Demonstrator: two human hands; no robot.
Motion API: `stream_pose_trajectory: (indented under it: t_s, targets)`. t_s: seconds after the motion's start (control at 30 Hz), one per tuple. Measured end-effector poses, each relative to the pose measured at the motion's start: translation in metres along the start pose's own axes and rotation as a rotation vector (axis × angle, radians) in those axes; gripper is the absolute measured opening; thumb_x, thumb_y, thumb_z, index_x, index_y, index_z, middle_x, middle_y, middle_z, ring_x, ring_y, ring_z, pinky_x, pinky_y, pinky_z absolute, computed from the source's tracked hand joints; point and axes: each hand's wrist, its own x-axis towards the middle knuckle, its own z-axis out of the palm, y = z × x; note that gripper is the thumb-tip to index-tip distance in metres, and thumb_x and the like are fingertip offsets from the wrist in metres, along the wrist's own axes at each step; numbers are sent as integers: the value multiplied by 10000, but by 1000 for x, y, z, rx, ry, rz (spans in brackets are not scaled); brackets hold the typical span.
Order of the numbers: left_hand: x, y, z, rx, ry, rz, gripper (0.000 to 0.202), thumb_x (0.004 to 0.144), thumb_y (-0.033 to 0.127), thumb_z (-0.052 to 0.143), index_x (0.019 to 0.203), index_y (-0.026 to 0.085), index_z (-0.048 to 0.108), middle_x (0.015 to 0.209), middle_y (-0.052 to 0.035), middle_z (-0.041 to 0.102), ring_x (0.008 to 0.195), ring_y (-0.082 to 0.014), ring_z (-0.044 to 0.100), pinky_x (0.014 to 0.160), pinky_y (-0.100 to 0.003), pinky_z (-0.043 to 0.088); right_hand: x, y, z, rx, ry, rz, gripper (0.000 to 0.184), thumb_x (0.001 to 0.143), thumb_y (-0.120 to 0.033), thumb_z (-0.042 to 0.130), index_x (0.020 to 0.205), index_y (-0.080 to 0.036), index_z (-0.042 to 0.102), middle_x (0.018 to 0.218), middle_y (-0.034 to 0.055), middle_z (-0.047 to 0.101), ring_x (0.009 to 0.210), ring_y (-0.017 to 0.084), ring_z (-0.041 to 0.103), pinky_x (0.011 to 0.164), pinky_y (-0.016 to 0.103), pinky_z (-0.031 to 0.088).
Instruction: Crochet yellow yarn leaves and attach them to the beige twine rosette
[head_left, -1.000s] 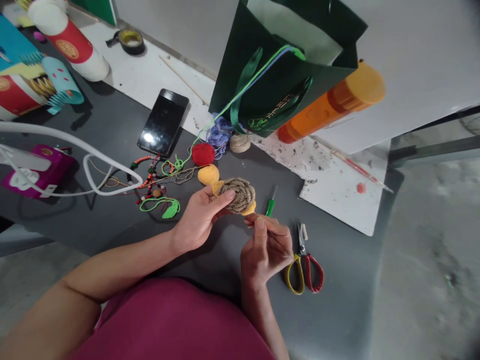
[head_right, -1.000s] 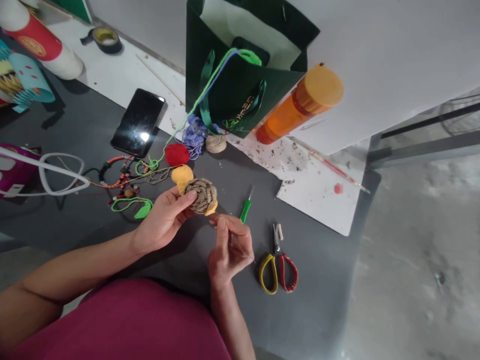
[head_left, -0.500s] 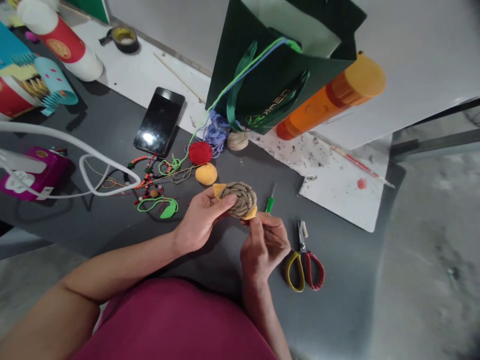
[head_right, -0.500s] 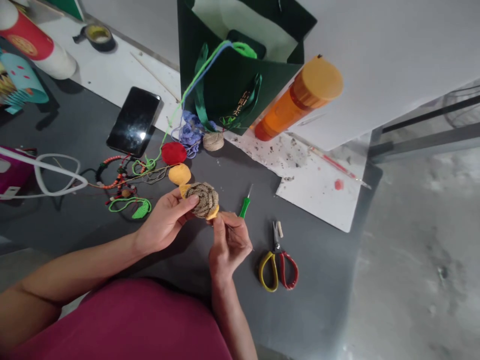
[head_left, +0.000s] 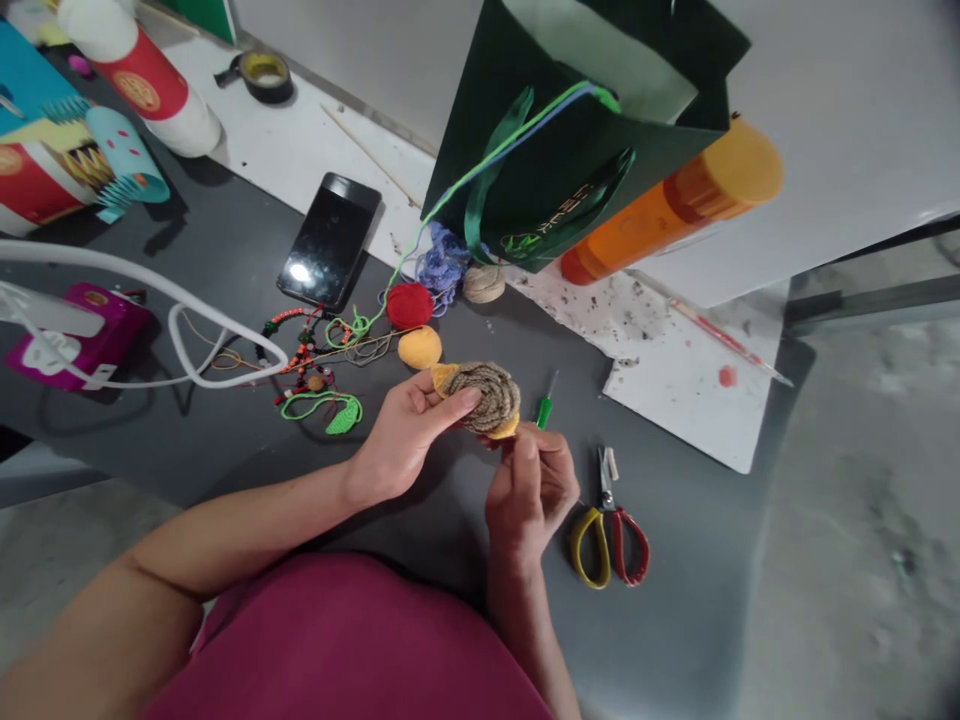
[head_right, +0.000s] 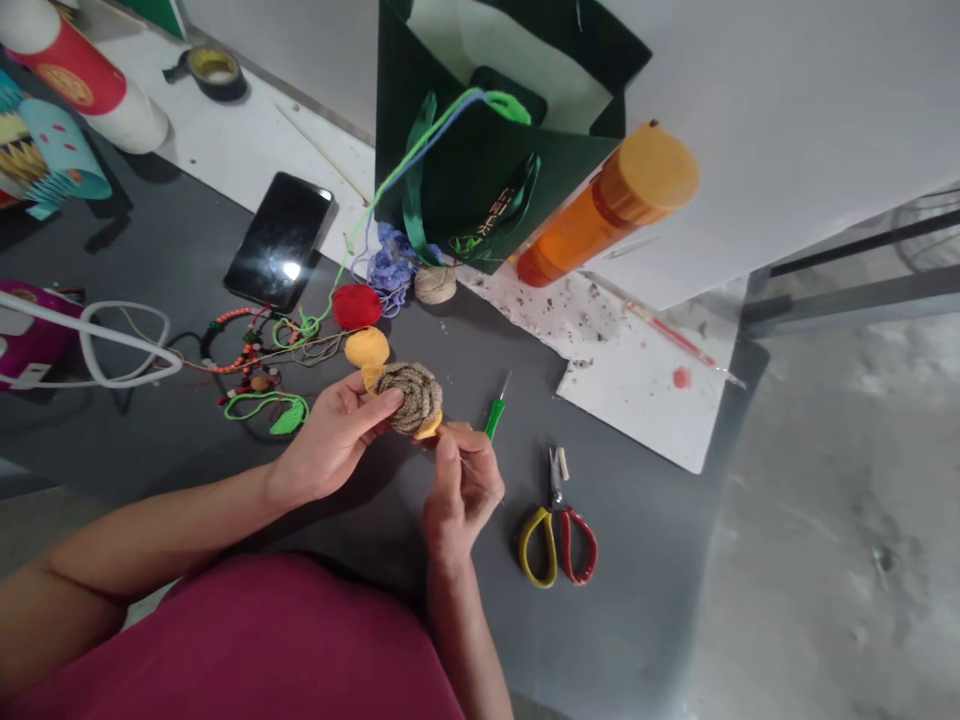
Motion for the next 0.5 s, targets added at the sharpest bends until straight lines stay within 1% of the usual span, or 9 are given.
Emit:
stream_pose_trajectory:
  t_s: [0.13, 0.2, 0.3, 0.4, 0.5]
  targets:
    - [-1, -2, 1, 17, -7, 7, 317, 720, 348, 901, 923, 157, 750, 883, -48, 766, 862, -178, 697, 886, -329, 526, -1, 3, -3, -81, 61, -15, 237, 907, -350, 674, 736, -187, 671, 651, -4, 715, 577, 128, 667, 581, 257, 529]
    - [-1, -2, 1, 23, -6, 7, 335, 714, 366, 903, 930, 159, 752, 888, -49, 767, 876, -184, 700, 893, -330, 527, -1, 4, -4, -122, 64, -16, 231, 909, -352, 675, 754, -180, 691, 661, 4, 726, 581, 134, 676, 576, 260, 526]
    - [-1, -2, 2, 18, 0, -4, 338, 707, 375, 908, 915, 160, 749, 881, -44, 766, 877, -182, 701, 901, -332, 528, -1, 5, -3, -122, 100, -22, 213, 891, -346, 705, 763, -176, 701, 666, 4, 733, 571, 132, 678, 569, 259, 525]
    - [-1, -2, 2, 12, 17, 1, 336, 701, 368, 912, 902, 158, 743, 869, -41, 765, 863, -176, 701, 898, -330, 530, -1, 3, 1, -93, 143, -28, 221, 875, -339, 720, 733, -179, 662, 675, 8, 732, 580, 136, 686, 577, 269, 533]
    - [-1, -2, 2, 0, 25, -1, 335, 704, 371, 908, 906, 159, 746, 863, -42, 768, 855, -182, 706, 901, -342, 536, -1, 0, 4, -99, 143, -31, 242, 884, -339, 703, 715, -190, 616, 664, 9, 731, 562, 138, 685, 564, 276, 532]
